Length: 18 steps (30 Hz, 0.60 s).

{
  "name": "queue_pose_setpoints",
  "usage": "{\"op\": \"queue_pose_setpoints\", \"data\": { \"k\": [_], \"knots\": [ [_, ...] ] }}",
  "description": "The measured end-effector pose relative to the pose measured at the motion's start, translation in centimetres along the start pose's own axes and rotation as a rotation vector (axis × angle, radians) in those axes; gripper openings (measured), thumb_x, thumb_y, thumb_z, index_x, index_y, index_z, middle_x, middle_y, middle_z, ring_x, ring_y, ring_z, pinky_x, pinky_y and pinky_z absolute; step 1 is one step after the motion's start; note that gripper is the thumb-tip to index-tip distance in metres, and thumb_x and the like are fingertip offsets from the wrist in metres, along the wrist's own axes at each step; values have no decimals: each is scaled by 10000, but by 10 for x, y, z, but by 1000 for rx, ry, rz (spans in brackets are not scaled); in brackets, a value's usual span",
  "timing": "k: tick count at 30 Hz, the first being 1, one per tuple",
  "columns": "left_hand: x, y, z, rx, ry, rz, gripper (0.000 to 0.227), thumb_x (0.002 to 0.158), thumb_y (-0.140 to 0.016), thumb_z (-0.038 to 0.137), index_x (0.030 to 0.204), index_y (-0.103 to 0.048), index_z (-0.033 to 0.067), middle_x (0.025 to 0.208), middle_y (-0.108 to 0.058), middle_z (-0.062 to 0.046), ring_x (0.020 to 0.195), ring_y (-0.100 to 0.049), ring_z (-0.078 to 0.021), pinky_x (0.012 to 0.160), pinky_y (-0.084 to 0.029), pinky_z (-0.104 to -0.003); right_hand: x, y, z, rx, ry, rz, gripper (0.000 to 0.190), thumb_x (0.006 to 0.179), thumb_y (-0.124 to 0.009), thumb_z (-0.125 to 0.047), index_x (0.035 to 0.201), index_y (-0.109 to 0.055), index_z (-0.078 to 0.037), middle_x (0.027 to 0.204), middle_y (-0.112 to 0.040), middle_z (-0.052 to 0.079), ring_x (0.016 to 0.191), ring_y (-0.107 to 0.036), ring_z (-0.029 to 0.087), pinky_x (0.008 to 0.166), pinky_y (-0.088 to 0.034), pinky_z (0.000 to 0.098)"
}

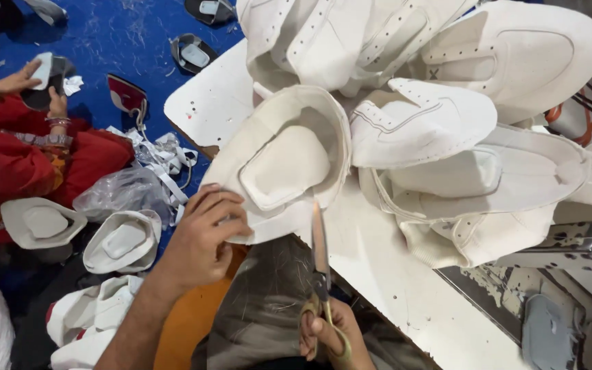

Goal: The person uses scissors to trim excess threads from the edges of white shoe uppers. They pick up shoes from a pile, cut the threads, and place the shoes back down.

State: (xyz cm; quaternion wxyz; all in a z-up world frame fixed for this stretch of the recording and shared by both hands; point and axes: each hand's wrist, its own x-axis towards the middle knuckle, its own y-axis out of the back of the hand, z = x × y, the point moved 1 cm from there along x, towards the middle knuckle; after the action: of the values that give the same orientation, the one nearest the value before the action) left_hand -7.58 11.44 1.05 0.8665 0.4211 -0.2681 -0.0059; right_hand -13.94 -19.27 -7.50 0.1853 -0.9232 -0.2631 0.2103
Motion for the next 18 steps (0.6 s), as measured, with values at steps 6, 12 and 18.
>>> {"op": "queue_pose_setpoints", "data": {
  "k": [6,12,18],
  "knots": [
    [18,11,15,-84,67,112,386,714,-761,86,1089,-667,73,1179,-631,-115,1179,-585,-309,1032,-456,-446,6,-1,7,162,-69,-131,645,880,-724,-621,881,-548,-1,688,-571,87,598,-627,186,491,-481,266],
    [52,-21,10,113,70,123,224,834,-768,132,1034,-693,65,1092,-650,-104,1041,-602,-296,877,-512,-420,7,-15,-9,346,-137,-230,707,879,-652,-703,940,-540,-8,742,-555,95,667,-623,201,559,-482,280],
    [55,-32,-1,60,268,128,105,876,-737,114,930,-670,55,955,-683,-89,947,-631,-268,802,-513,-409,19,-32,-31,498,-276,-205,656,882,-593,-672,1011,-547,-30,687,-508,77,598,-557,196,565,-466,279]
  ]
}}
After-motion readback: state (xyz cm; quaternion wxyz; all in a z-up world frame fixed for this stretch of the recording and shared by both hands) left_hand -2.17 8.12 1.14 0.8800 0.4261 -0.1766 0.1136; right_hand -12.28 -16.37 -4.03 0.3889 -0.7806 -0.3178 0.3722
